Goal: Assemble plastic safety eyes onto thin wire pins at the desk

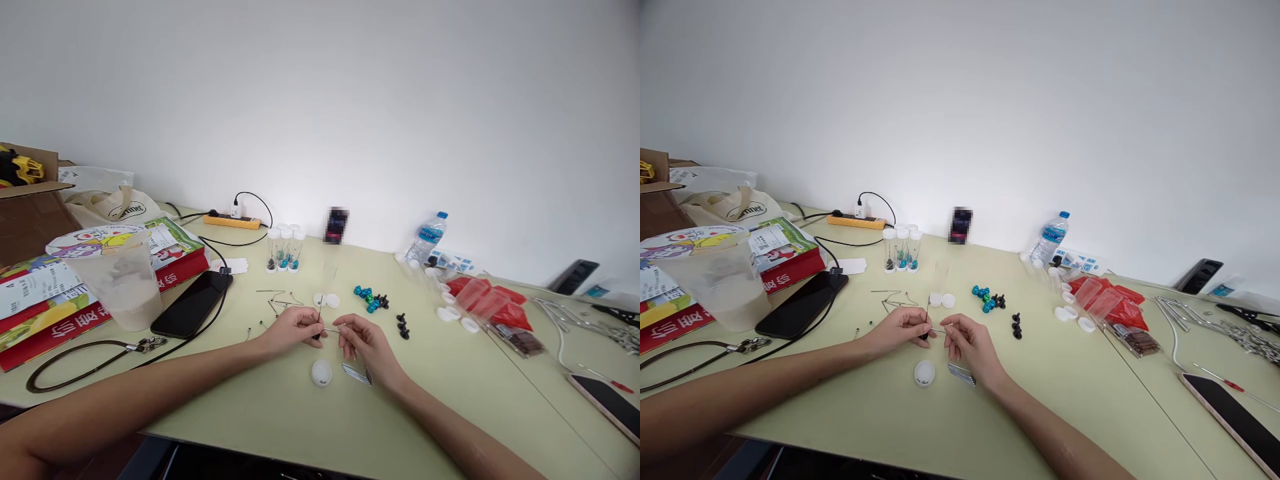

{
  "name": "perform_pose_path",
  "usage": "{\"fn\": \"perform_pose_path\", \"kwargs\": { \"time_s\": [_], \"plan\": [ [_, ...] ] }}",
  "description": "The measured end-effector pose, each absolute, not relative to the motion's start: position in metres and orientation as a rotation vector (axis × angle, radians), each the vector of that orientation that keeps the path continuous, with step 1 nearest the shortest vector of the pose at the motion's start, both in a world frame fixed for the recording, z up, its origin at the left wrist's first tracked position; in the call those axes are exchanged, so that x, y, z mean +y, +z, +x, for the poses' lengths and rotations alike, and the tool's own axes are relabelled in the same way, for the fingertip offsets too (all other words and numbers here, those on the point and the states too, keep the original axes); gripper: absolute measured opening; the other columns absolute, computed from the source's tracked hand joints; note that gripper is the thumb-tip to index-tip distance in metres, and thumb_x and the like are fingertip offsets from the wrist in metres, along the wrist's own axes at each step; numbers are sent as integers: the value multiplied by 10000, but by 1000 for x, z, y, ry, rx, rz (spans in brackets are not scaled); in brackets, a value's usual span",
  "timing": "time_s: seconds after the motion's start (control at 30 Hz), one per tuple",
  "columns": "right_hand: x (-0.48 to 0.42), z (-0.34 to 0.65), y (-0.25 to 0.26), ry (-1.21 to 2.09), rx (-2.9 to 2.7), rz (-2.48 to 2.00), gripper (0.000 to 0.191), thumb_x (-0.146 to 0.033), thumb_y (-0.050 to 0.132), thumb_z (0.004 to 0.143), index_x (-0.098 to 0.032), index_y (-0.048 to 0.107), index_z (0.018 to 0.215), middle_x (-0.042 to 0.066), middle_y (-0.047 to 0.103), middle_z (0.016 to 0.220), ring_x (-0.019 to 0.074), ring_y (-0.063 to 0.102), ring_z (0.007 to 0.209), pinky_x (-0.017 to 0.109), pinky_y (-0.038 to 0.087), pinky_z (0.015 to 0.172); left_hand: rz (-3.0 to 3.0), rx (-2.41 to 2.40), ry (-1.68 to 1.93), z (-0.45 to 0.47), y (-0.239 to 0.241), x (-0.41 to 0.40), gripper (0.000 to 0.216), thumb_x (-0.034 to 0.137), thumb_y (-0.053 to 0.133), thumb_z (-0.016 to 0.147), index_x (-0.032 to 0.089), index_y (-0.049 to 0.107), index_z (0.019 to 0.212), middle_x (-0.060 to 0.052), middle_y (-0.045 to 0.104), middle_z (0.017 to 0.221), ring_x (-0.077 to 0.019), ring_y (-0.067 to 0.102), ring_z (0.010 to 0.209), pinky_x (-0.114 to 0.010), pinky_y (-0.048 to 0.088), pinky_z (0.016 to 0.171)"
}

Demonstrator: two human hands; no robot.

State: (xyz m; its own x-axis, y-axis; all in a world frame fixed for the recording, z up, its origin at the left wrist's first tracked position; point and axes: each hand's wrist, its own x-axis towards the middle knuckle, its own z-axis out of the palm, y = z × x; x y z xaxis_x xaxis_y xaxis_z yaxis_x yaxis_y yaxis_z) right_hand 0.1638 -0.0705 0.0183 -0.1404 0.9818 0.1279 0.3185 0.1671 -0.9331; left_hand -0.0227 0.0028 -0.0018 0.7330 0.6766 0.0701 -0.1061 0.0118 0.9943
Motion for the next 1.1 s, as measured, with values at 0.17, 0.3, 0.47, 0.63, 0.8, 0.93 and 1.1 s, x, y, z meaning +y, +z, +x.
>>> {"fn": "perform_pose_path", "kwargs": {
  "time_s": [0.17,0.3,0.47,0.63,0.8,0.93,1.1],
  "plan": [
    [-73,167,18,518,-1936,-1326,197,-273,438,888,-202,621,909,26,564,769,105,526,578,247,439,571,1407,490,608,-26,3,4,311,428,597,754,124,574,817,-101,664,860,-196,645,808,-383,510,807],
    [-74,171,21,87,-2171,-1295,250,-217,373,911,-219,621,932,70,549,943,115,515,640,258,413,572,1429,488,573,-27,4,4,311,432,595,755,129,579,821,-100,666,869,-200,646,812,-374,508,797],
    [-71,177,15,-241,-2346,-1208,240,-143,356,900,-210,566,995,64,546,918,120,498,659,250,408,566,1415,490,551,-27,2,6,303,426,586,765,134,572,843,-110,667,899,-204,651,810,-380,494,814],
    [-72,176,13,-414,-2450,-1153,245,-118,348,897,-172,519,1064,103,548,993,158,540,811,269,456,647,1364,478,527,-29,4,8,280,401,605,757,132,566,825,-108,665,896,-194,654,783,-395,478,846],
    [-75,174,24,-619,-2528,-1021,220,-91,385,883,-142,547,1024,119,571,1027,198,527,914,307,468,705,1333,391,444,-31,5,12,285,382,634,737,120,584,838,-119,666,871,-213,637,857,-404,484,841],
    [-78,171,34,-784,-2500,-914,179,-88,436,871,-140,581,962,96,607,947,194,525,856,318,448,701,1300,316,429,-31,4,13,274,317,685,701,123,595,873,-104,664,887,-205,632,877,-393,481,852],
    [-78,172,30,-764,-2478,-924,153,-132,458,880,-148,605,919,64,615,778,164,527,739,297,399,638,1316,320,432,-30,2,14,280,261,711,670,123,597,886,-96,666,911,-183,649,814,-360,482,839]
  ]
}}
